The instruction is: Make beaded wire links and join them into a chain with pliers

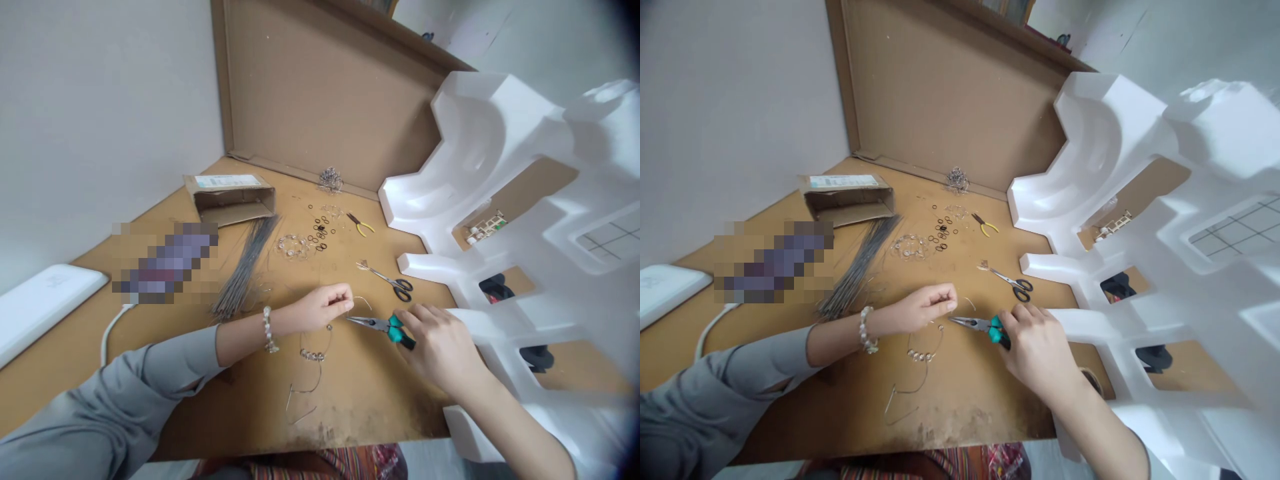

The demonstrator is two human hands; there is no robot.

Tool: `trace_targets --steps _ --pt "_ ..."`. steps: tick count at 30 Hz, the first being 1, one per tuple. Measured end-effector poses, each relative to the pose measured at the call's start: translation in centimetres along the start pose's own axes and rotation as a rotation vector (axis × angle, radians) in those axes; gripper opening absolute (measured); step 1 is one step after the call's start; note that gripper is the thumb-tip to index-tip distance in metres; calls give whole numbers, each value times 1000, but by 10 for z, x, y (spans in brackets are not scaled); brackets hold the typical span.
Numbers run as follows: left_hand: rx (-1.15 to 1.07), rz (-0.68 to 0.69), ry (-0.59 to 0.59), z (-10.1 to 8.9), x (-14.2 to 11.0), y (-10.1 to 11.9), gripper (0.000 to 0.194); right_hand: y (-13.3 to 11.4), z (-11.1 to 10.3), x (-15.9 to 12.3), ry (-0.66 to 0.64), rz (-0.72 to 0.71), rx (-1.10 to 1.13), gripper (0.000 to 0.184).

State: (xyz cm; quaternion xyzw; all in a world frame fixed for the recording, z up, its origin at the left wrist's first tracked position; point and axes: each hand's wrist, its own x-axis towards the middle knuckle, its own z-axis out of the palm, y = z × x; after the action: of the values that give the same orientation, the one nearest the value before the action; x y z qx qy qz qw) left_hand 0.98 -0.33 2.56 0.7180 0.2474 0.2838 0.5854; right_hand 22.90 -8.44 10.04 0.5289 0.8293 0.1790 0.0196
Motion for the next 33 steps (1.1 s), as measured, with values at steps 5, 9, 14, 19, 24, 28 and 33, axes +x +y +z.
trace_targets --steps 5,9,14,19,24,28,33 --pt "506 328 -17 2 -4 10 25 -1 -12 6 -302 115 140 9" --pt "467 270 51 2 -3 4 23 -3 -8 4 -290 159 188 14" --pt "131 -40 201 -8 8 -15 21 -9 15 -11 -187 233 235 15" --pt "-365 -135 -3 -14 12 -16 25 -18 56 -19 -253 367 176 23" --pt "-557 -125 -145 -11 7 -10 26 -32 89 -13 -81 378 124 30" --pt "-219 -153 -102 -15 8 -10 24 -37 99 -8 11 381 237 33" --pt "153 -114 -54 -21 10 -6 24 -31 93 2 158 432 638 34"
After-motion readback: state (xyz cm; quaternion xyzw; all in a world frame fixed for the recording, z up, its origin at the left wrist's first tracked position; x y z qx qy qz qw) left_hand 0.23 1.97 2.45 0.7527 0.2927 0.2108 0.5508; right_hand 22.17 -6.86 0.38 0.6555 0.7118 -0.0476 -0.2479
